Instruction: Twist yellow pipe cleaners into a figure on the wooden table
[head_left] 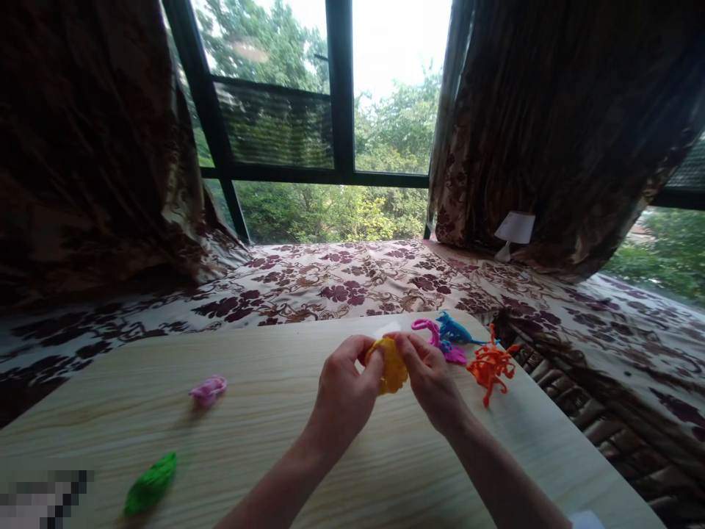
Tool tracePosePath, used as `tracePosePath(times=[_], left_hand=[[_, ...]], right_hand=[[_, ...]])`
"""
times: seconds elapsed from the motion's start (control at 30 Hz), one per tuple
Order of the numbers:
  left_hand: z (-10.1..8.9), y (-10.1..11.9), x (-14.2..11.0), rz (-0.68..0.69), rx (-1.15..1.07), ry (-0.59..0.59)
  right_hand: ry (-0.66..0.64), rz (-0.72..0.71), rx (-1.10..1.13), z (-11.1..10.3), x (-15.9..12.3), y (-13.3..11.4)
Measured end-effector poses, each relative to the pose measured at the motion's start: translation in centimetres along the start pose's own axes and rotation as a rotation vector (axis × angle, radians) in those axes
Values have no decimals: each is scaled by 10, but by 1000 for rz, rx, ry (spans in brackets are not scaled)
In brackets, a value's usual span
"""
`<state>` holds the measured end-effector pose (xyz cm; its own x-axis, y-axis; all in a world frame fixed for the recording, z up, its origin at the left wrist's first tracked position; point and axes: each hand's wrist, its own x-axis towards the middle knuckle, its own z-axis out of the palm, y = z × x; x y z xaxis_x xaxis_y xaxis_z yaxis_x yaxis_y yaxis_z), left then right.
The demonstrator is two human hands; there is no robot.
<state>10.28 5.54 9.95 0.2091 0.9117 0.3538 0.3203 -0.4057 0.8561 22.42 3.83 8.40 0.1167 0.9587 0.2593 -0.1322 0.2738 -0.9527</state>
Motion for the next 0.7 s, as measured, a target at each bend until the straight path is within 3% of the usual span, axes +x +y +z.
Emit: tracePosePath(times=[0.13,0.33,0.5,0.7], left_hand=[[-6,-5,8,-81,-219,-49],[-12,-2,9,34,-2,-97],[-14,2,8,-5,-55,-185],[-13,1,3,72,102,-132]], right_hand=[[32,-56,-134,-10,5,1],[84,-125,-254,-12,5,5],[20,-184,-400,-10,1,-1],[-8,-296,-494,-6,-2,-7]])
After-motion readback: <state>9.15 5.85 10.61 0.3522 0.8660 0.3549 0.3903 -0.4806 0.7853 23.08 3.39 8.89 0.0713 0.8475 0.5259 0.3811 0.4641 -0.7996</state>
